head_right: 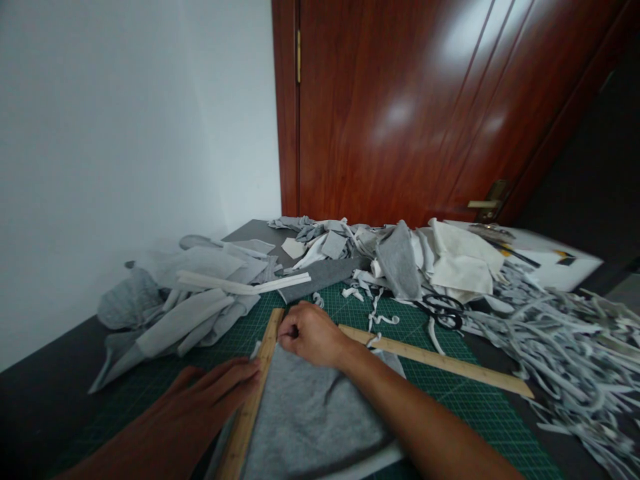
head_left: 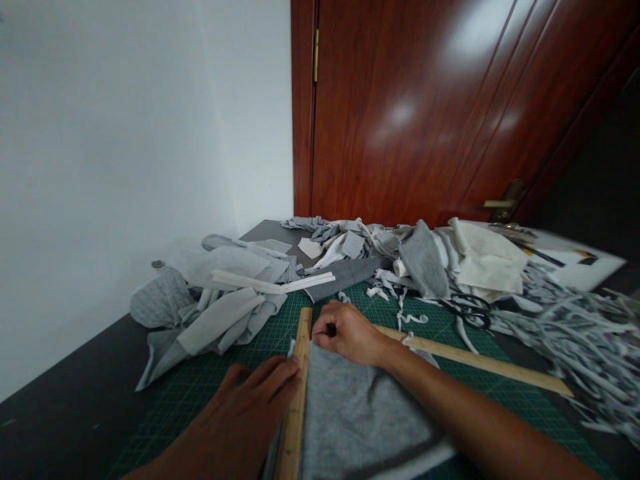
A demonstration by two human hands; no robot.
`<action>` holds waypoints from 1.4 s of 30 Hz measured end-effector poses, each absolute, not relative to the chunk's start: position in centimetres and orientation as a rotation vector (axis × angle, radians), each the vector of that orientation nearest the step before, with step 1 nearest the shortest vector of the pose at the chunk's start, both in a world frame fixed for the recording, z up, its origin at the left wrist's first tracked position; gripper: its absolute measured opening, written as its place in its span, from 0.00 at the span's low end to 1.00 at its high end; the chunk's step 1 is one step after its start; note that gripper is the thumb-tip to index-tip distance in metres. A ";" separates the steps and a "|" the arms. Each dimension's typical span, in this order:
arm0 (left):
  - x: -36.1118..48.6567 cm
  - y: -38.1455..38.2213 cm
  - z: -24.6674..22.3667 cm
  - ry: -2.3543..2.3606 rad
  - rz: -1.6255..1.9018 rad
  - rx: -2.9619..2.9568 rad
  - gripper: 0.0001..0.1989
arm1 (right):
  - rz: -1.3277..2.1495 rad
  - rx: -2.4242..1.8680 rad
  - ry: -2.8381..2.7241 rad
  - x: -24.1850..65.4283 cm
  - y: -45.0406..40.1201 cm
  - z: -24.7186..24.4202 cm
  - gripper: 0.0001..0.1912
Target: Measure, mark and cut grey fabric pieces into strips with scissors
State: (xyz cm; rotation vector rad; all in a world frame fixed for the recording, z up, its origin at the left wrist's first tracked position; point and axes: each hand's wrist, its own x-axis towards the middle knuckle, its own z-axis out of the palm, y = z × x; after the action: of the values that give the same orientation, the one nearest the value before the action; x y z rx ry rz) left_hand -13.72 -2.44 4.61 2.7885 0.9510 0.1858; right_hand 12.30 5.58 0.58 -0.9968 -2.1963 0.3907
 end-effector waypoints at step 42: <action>-12.0 -2.4 6.0 1.009 -0.027 2.796 0.48 | 0.422 -1.002 -2.176 12.5 5.6 0.6 0.10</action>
State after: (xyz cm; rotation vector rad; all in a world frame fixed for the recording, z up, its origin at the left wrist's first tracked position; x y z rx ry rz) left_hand -12.01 -2.45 6.01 2.7964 1.0090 -0.0267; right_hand 12.54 5.64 0.63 -1.0018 -2.1764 0.4218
